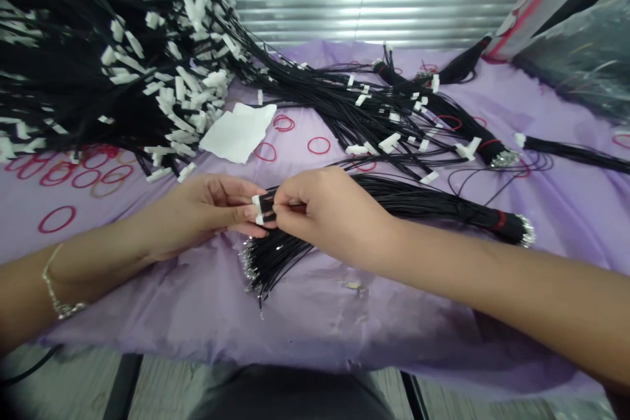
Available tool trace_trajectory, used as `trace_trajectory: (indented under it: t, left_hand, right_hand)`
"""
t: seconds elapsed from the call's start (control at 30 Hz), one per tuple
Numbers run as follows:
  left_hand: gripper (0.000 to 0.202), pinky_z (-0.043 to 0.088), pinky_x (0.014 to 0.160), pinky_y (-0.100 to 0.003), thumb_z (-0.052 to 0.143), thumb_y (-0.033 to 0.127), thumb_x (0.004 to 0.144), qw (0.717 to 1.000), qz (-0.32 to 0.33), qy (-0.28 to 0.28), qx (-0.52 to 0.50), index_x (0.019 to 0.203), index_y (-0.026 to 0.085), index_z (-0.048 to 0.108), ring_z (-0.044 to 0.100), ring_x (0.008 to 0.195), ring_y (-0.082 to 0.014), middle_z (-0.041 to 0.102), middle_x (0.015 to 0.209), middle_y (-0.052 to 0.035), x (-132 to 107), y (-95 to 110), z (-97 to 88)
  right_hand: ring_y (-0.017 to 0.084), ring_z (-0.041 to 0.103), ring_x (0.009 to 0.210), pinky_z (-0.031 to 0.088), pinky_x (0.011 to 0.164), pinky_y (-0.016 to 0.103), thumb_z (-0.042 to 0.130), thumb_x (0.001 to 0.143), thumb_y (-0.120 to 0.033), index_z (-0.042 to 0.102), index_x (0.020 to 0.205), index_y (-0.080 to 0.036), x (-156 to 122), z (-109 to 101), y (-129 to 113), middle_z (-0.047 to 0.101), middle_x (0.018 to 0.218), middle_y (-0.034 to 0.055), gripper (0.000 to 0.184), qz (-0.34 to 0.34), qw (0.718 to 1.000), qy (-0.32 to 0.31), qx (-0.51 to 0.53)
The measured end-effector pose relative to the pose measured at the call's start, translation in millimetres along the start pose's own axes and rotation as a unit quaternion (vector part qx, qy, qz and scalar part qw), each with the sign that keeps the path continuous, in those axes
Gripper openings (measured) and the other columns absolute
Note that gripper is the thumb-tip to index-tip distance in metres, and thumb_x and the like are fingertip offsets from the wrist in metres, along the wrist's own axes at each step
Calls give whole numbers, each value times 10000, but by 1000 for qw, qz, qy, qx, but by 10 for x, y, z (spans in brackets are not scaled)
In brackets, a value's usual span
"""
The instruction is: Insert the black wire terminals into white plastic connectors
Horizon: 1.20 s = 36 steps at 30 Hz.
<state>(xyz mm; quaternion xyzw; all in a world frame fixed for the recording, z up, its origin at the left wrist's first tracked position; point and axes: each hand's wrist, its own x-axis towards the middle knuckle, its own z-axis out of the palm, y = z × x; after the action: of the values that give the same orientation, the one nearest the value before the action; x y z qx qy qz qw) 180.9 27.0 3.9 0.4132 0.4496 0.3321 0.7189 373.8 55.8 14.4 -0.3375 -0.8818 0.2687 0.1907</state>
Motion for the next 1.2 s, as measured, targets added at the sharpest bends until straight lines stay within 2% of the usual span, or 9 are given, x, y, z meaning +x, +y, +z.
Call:
trace_trajectory:
  t: [0.1, 0.2, 0.33, 0.43, 0.57, 0.67, 0.77, 1.0, 1.2]
  left_hand:
    - [110, 564, 677, -191, 648, 26, 746, 1000, 3, 4, -8, 822, 95, 687, 674, 716, -114, 712, 764, -45, 1, -2, 4]
    - [112, 564, 683, -194, 647, 31, 753, 1000, -1, 7, -12, 837, 96, 683, 681, 732, -123, 710, 773, -43, -2, -3, 8]
    - [118, 563, 721, -210, 625, 57, 784, 1000, -4, -2, -19, 872, 108, 685, 686, 790, -139, 708, 819, -41, 2, -1, -10]
    - [135, 562, 732, -213, 590, 52, 808, 999, -3, -9, -38, 893, 102, 681, 687, 786, -136, 709, 838, -53, 13, 3, -38]
    - [140, 562, 745, -219, 579, 43, 813, 999, -7, -8, -44, 909, 86, 671, 689, 803, -149, 708, 859, -74, 15, 10, -56]
    - [134, 561, 750, -222, 592, 45, 804, 999, -12, -3, -41, 906, 89, 669, 688, 799, -146, 708, 867, -74, 6, 16, -51]
    - [130, 560, 752, -215, 603, 41, 796, 999, -13, -5, -43, 892, 93, 671, 683, 779, -129, 706, 865, -61, 2, 20, -38]
    - [133, 563, 743, -223, 613, 41, 789, 998, -8, -4, -62, 879, 112, 681, 690, 799, -144, 710, 857, -48, -1, 7, -42]
    - [135, 554, 725, -190, 620, 53, 788, 997, -10, -3, -77, 893, 108, 685, 682, 741, -113, 709, 804, -40, -6, 6, -82]
  right_hand:
    - [41, 398, 465, 291, 437, 178, 533, 729, -97, 603, 608, -156, 16, 3, 2, 486, 498, -61, 151, -15, 1000, 0, -6]
    - [56, 430, 481, 322, 449, 191, 534, 786, -142, 630, 700, -158, 28, -28, 16, 531, 545, -46, 130, -31, 999, 0, -9]
    - [139, 565, 788, 463, 712, 270, 442, 903, -260, 632, 939, -143, 21, -177, 105, 610, 848, 58, 226, -169, 983, 25, -66]
    - [190, 525, 1039, 440, 884, 331, 449, 907, -272, 629, 990, -137, -4, -306, 182, 538, 1123, 128, 240, -253, 959, 24, -126]
    - [201, 529, 984, 447, 854, 352, 517, 878, -278, 643, 995, -132, -41, -312, 202, 562, 1064, 121, 226, -294, 940, 11, -171]
    - [191, 525, 840, 448, 758, 355, 521, 873, -258, 656, 949, -123, -49, -178, 193, 598, 949, 100, 205, -292, 935, 22, -199]
    - [188, 507, 814, 433, 742, 352, 531, 861, -220, 669, 882, -128, -39, -36, 188, 592, 906, 91, 168, -284, 937, 29, -204]
    - [188, 512, 816, 425, 726, 350, 558, 843, -209, 677, 814, -144, -48, 24, 83, 567, 898, 76, 139, -156, 966, -5, -205]
    - [128, 555, 786, 458, 722, 264, 563, 851, -224, 680, 871, -172, -40, -41, 81, 608, 872, 50, 130, -140, 989, 14, -36]
